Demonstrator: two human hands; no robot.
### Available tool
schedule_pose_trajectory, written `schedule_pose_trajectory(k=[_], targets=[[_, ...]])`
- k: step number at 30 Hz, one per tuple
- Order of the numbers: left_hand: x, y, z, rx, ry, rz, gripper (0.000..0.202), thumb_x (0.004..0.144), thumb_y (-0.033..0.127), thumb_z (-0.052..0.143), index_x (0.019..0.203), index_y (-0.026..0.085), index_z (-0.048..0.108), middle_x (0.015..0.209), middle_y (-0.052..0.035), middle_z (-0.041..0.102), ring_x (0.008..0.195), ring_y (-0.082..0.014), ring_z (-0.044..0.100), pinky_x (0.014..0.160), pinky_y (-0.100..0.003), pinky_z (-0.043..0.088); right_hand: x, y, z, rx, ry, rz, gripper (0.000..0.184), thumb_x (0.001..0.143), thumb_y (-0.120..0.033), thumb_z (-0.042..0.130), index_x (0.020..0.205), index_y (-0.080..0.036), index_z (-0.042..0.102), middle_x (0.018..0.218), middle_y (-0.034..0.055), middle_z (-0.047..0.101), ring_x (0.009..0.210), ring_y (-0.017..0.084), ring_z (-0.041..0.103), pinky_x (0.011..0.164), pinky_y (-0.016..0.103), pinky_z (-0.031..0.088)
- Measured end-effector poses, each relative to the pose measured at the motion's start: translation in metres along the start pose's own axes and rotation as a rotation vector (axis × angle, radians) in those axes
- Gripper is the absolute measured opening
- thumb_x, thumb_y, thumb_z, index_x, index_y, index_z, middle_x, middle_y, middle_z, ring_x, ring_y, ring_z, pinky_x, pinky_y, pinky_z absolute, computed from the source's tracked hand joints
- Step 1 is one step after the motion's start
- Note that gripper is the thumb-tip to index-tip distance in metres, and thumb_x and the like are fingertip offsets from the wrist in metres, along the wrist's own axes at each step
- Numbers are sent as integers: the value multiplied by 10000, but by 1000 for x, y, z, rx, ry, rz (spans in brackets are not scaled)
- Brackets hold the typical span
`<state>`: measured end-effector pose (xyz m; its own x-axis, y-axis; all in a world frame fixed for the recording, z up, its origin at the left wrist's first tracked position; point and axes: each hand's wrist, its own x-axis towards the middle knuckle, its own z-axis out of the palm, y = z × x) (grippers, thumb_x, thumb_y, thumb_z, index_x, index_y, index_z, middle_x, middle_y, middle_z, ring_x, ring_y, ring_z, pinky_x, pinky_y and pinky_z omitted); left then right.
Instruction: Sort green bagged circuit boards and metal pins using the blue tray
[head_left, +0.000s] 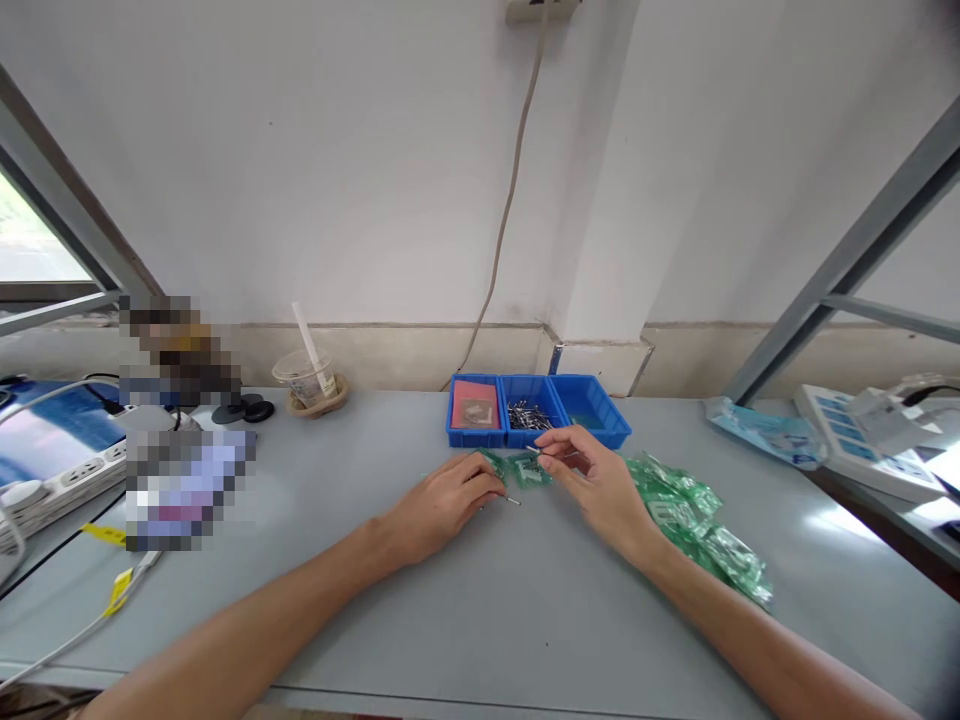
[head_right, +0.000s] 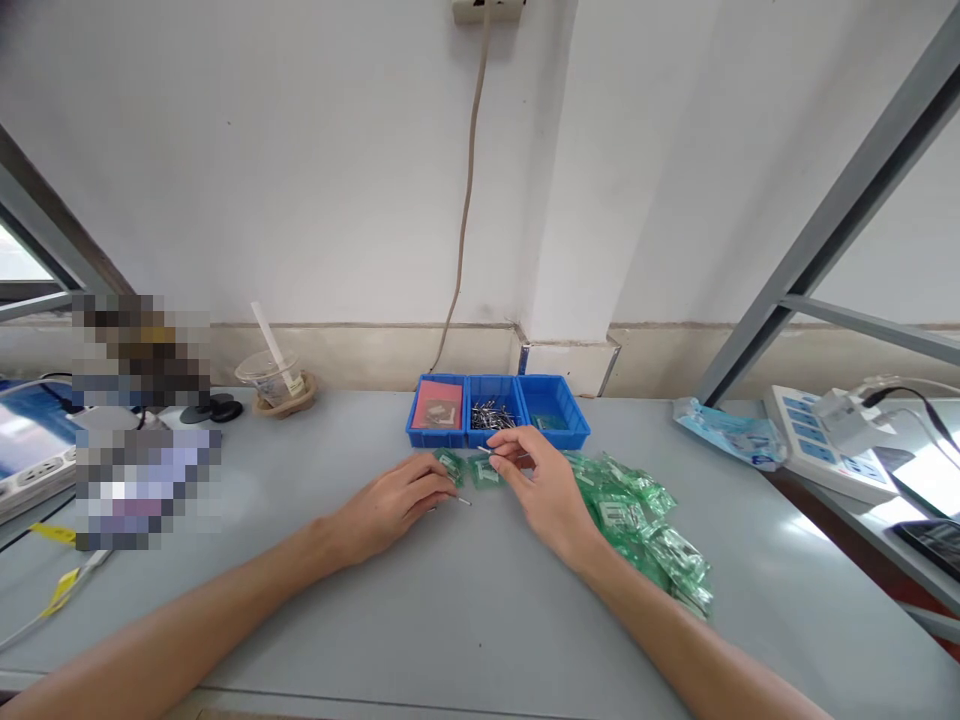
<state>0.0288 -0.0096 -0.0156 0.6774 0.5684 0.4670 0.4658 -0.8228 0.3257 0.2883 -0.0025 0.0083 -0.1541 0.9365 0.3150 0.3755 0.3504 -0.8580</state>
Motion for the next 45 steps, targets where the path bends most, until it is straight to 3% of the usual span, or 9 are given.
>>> schedule_pose_trajectory(k=[3,8,14,28,33,39,45], targets=[[1,2,-1,-13,3,-4,204,1104,205,449,1184,200,636,1148,-74,644,1051,-185,623,929,-322,541,-1,-4,-1,8,-9,33,221,952,-487,682,961,-266,678,869,13,668,813,209,611,771,345,484],[2,2,-1,-42,80,-67,183,1103,219,461,1161,201,633,1100,-67,653,998,-180,633,902,-327,543,2,-8,-4,113,-15,192,444,968,-646,585,802,-234,566,623,-34,492,581,155,446,563,295,365],[2,2,0,-73,172,-133,175,1107,252,464,1130,206,631,1066,-48,644,950,-158,631,857,-293,534,7,2,-5,251,17,301,501,951,-703,573,823,-219,594,626,-47,446,558,129,399,552,276,346],[2,4,-1,-35,118,-102,159,1099,236,469,1104,197,623,1024,-54,637,925,-172,615,830,-296,535,11,2,-5,369,39,368,479,911,-675,649,818,-209,595,632,-51,467,515,106,409,509,267,349],[1,4,-1,-36,102,-106,186,1106,255,454,1110,203,632,1026,-54,644,917,-171,621,832,-303,539,10,3,-4,408,32,361,483,912,-686,641,843,-208,617,650,-54,469,489,93,401,488,265,346],[1,4,-1,-61,101,-118,170,1103,250,465,1114,205,629,1031,-51,640,920,-171,622,830,-295,535,7,-7,-2,358,-44,237,467,970,-661,564,1182,-257,661,853,5,657,571,136,534,554,292,440],[2,4,-2,-85,153,-127,156,1101,237,470,1103,204,622,1039,-46,632,922,-165,607,830,-293,518,-3,-8,4,-56,-286,13,242,992,-483,615,967,-269,724,854,8,681,738,188,546,659,308,419]])
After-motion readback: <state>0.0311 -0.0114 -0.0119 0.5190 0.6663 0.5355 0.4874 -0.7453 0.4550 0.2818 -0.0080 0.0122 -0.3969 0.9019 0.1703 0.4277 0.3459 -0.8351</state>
